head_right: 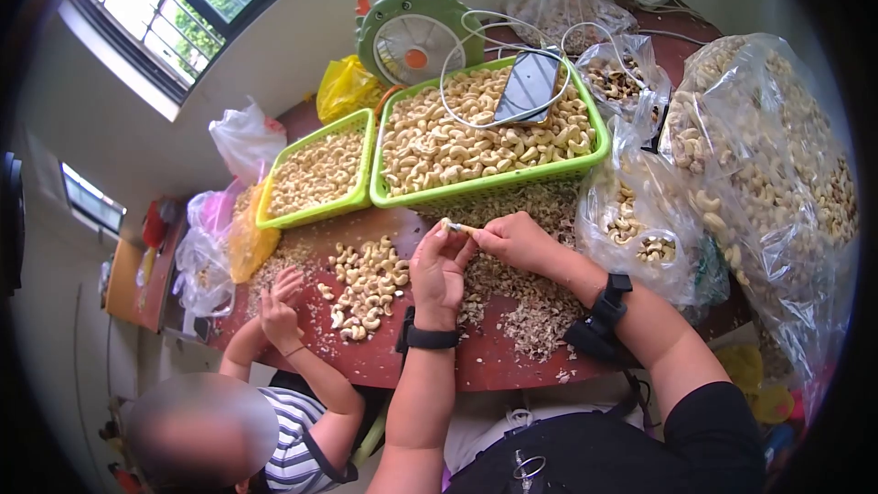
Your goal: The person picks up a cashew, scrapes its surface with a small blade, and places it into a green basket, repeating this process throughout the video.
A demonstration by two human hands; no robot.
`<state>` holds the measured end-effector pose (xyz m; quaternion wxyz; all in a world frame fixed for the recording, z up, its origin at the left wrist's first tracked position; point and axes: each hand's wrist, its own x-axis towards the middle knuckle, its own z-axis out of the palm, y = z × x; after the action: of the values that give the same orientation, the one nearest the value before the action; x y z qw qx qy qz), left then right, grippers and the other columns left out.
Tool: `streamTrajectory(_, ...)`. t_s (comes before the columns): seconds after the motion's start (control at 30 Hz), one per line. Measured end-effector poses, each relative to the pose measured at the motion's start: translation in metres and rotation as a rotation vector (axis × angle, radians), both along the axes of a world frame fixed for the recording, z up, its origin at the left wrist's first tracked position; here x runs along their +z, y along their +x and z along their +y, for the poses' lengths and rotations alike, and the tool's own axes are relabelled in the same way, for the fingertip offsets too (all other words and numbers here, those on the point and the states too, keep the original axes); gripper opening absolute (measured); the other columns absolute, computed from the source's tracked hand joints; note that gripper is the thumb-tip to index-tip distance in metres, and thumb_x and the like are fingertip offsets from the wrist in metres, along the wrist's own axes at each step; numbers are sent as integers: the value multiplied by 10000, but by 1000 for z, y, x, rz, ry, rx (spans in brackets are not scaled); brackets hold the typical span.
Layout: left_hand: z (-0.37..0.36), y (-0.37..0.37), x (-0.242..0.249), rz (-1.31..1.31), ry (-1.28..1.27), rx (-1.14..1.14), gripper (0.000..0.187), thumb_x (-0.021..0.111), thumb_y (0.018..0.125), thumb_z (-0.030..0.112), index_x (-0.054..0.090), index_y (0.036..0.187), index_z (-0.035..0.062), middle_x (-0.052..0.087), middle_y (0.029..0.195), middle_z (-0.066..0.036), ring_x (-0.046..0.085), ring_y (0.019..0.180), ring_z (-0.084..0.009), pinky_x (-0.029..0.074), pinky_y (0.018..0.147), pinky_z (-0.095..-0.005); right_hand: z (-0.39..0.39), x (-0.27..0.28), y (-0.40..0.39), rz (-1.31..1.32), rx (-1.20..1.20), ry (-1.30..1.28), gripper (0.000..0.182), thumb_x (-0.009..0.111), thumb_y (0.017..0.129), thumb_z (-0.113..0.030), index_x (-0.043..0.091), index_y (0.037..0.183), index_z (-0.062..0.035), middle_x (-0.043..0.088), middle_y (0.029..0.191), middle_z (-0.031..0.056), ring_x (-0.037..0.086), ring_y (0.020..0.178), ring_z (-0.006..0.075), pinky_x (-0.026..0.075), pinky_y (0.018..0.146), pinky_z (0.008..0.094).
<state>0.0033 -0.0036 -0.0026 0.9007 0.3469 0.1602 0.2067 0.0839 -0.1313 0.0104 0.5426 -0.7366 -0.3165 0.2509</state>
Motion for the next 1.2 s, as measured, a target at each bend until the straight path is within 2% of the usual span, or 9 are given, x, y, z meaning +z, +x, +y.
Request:
streamTrajectory(0.27, 0, -1, 2, -69, 14, -90, 171, 496, 819, 78, 522, 971, 7, 583, 827, -66, 575, 780, -173, 499, 729, -326, -1, 1, 1, -1, 23, 4, 347, 503, 822, -309, 587, 664, -12, 466, 475, 1, 411, 454, 57, 350, 412, 234)
streamTrajectory(0.4, -1, 0, -3, -81, 46, -93, 164, 470, 851, 88, 513, 983, 1, 582, 839, -68, 574, 787, -171, 501, 737, -327, -1, 0, 2, -69, 25, 7, 349, 501, 818, -317, 590, 677, -9, 479, 484, 24, 423, 462, 67, 362, 426, 246)
streamTrajectory(0.67, -10, 2, -1, -138, 15, -41, 172, 487, 839, 62, 495, 993, -14, 568, 884, -86, 568, 823, -185, 510, 746, -343, -4, 2, 4, -148, 5, 42, 350, 503, 814, -319, 588, 687, -4, 486, 491, 42, 441, 468, 76, 373, 439, 250)
streamTrajectory(0.83, -9, 3, -5, -112, 8, 9, 170, 495, 830, 44, 497, 989, -20, 562, 900, -91, 571, 827, -189, 516, 739, -340, -2, -1, 4, -43, 13, 30, 342, 497, 819, -308, 583, 694, -1, 483, 488, 39, 439, 464, 79, 374, 439, 250)
streamTrajectory(1.0, -4, 1, -1, -54, 82, 48, 184, 524, 798, 5, 513, 982, -2, 570, 882, -95, 580, 787, -188, 541, 671, -346, -2, -1, 3, -85, 31, 25, 348, 503, 814, -318, 579, 689, -2, 480, 489, 50, 437, 466, 85, 373, 441, 259)
streamTrajectory(1.2, -1, -1, 4, -37, 162, 58, 192, 537, 788, -2, 513, 978, -12, 565, 873, -91, 575, 779, -189, 548, 651, -334, -2, -1, 2, -130, 37, -2, 346, 509, 809, -323, 580, 688, -7, 491, 502, 69, 436, 467, 95, 375, 449, 273)
